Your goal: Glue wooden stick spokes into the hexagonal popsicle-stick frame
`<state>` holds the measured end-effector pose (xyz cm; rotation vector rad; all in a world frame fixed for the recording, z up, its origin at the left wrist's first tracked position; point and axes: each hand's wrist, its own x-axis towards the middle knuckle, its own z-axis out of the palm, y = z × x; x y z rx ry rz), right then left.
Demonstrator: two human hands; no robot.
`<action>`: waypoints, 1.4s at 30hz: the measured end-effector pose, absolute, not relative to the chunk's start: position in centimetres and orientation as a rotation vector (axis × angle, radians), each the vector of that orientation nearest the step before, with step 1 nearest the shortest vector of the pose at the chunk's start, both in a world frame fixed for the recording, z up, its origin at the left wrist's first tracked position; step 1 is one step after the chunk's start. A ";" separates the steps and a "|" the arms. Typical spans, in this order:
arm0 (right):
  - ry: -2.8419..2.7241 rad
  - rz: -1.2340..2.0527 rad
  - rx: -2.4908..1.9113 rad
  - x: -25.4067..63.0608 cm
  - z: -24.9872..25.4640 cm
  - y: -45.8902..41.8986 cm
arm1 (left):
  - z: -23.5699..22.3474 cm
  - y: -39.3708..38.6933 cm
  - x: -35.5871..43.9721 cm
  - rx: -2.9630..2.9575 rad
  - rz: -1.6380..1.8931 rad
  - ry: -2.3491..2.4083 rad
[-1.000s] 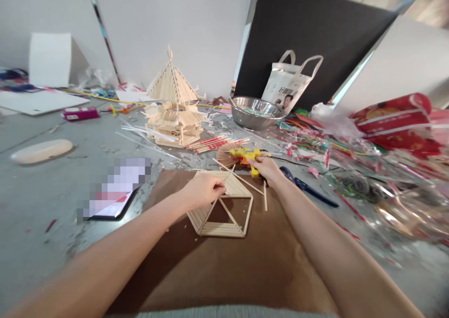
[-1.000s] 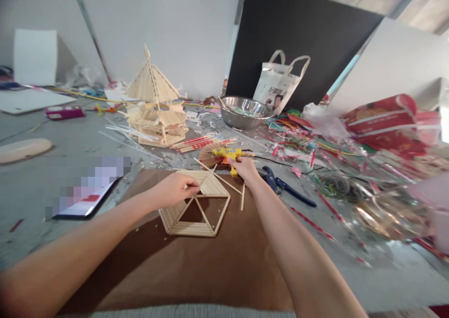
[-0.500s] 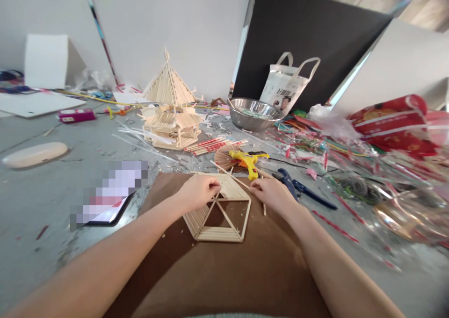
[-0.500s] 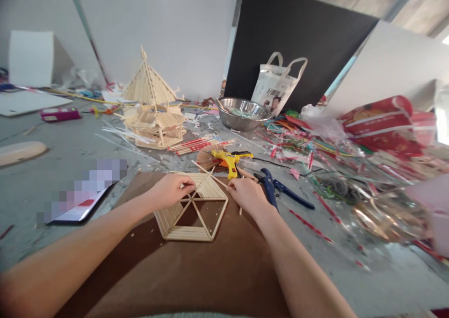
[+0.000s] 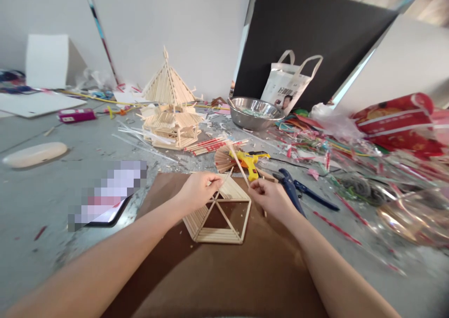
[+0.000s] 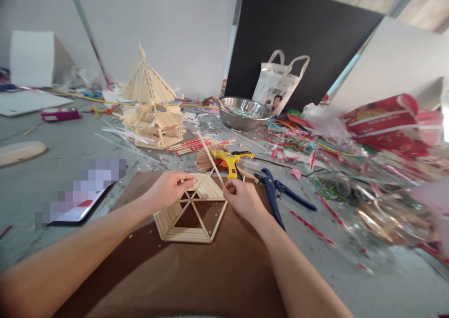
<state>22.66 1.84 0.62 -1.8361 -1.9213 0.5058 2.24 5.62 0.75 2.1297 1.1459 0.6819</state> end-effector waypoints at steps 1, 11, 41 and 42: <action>-1.846 0.651 -1.753 22.3 0.6 1.6 | 0.8 5.4 2.4 2.101 0.697 1.117; -1.497 1.287 -1.352 19.0 0.1 0.0 | 1.5 3.1 3.7 1.939 0.815 0.896; -2.457 -0.059 -1.402 21.7 4.2 -1.5 | 1.8 3.7 3.1 2.158 0.093 0.979; -2.539 -0.005 -1.404 21.7 4.0 -1.3 | 1.8 3.7 3.1 2.179 0.091 0.961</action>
